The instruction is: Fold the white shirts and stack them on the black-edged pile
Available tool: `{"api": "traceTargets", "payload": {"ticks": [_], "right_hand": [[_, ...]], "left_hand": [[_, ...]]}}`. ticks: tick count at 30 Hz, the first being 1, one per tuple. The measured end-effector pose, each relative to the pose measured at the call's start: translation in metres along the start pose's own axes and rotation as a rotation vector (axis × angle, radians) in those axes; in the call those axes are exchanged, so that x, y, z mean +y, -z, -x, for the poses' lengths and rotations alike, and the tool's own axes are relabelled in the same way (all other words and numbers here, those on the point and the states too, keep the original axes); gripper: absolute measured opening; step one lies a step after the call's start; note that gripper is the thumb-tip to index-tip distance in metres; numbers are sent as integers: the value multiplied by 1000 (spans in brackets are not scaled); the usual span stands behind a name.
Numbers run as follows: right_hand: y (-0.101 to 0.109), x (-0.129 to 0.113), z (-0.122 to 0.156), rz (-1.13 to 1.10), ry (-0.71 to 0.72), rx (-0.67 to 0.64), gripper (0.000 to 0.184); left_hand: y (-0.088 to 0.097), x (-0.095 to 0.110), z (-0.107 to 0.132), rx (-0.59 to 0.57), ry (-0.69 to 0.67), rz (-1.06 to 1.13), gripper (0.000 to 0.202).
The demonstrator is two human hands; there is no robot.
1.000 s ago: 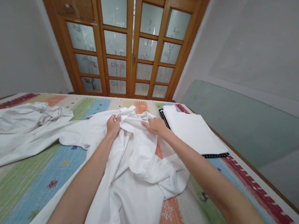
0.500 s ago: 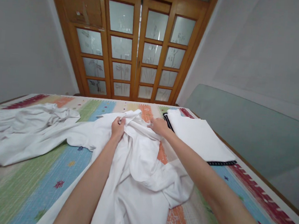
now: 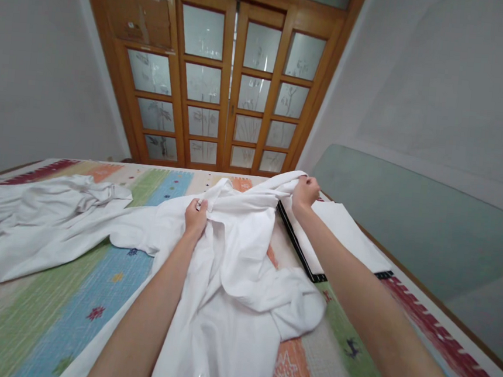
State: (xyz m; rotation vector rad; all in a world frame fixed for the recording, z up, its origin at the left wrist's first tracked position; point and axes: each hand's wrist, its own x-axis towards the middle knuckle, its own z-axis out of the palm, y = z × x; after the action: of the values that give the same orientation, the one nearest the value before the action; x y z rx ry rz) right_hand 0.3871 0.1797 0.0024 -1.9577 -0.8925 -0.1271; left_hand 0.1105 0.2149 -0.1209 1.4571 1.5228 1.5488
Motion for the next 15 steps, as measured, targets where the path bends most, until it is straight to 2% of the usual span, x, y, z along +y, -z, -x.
{"api": "traceTargets", "payload": {"ticks": [3,5,6,7,9,11,12,13,14,15], "right_hand": [[17,20,-8,-8,-46,88,42],[26,35,-7,62,56,54,39],[31,42,-4,125,141,-14,37],[34,48,-2,200,235,-130,35],[39,54,6,379,400,-505,29],[42,53,14,584,476,-938,23],[42,50,18,681,495,-1082,21],[42,44,22,760,520,-1140,20],[41,38,24,806,555,-1119,20],[39,31,26,809,597,-1038,22]], "left_hand": [[1,3,2,-8,-16,-13,19],[1,6,4,-34,-30,-23,20],[1,8,5,-59,-33,-29,19],[1,10,6,-92,-32,-38,19],[2,14,9,-162,-25,-54,17],[2,16,11,-217,-22,-66,12],[2,16,11,-237,-25,-70,12],[2,16,12,-255,-33,-69,12],[2,16,12,-270,-42,-66,14],[2,16,12,-285,-52,-62,15]]}}
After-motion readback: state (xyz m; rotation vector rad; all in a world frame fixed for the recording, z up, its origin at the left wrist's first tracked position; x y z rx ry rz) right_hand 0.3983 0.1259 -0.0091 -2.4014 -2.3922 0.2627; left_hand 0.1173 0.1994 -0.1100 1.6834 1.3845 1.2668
